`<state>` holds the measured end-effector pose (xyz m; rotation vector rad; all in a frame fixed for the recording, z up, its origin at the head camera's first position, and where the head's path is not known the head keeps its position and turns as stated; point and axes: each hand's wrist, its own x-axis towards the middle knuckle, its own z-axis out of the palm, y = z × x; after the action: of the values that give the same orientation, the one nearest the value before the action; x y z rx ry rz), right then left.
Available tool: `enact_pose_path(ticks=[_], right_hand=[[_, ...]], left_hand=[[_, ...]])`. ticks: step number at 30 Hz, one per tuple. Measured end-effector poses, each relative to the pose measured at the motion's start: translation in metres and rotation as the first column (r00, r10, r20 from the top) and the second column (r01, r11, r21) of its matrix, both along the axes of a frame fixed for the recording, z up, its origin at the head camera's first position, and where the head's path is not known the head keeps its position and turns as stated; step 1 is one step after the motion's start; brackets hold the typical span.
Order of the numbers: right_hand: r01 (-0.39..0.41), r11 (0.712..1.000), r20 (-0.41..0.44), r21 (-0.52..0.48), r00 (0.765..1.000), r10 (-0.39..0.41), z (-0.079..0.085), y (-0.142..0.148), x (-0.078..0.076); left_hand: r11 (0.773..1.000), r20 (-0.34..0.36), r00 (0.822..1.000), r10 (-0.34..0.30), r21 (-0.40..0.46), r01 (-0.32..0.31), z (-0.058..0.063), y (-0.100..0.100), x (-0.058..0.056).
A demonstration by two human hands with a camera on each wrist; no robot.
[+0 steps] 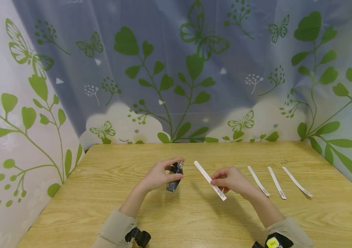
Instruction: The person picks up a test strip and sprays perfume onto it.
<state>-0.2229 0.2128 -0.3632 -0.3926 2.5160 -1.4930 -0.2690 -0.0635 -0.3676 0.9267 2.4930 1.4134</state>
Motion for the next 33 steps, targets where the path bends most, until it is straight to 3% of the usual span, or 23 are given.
enact_pose_path(ticks=[22, 33], right_hand=[[-0.014, 0.999, 0.007, -0.034, 1.000, 0.015, -0.0024, 0.0012, -0.0017], [-0.014, 0.999, 0.023, -0.034, 1.000, 0.015, -0.0023, 0.0006, -0.0010]], left_hand=[[0.997, -0.057, 0.996, 0.071, -0.014, -0.072, 0.0077, 0.0027, 0.0034], [0.995, -0.001, 0.995, 0.104, 0.010, -0.104, 0.0090, 0.0023, 0.0080]])
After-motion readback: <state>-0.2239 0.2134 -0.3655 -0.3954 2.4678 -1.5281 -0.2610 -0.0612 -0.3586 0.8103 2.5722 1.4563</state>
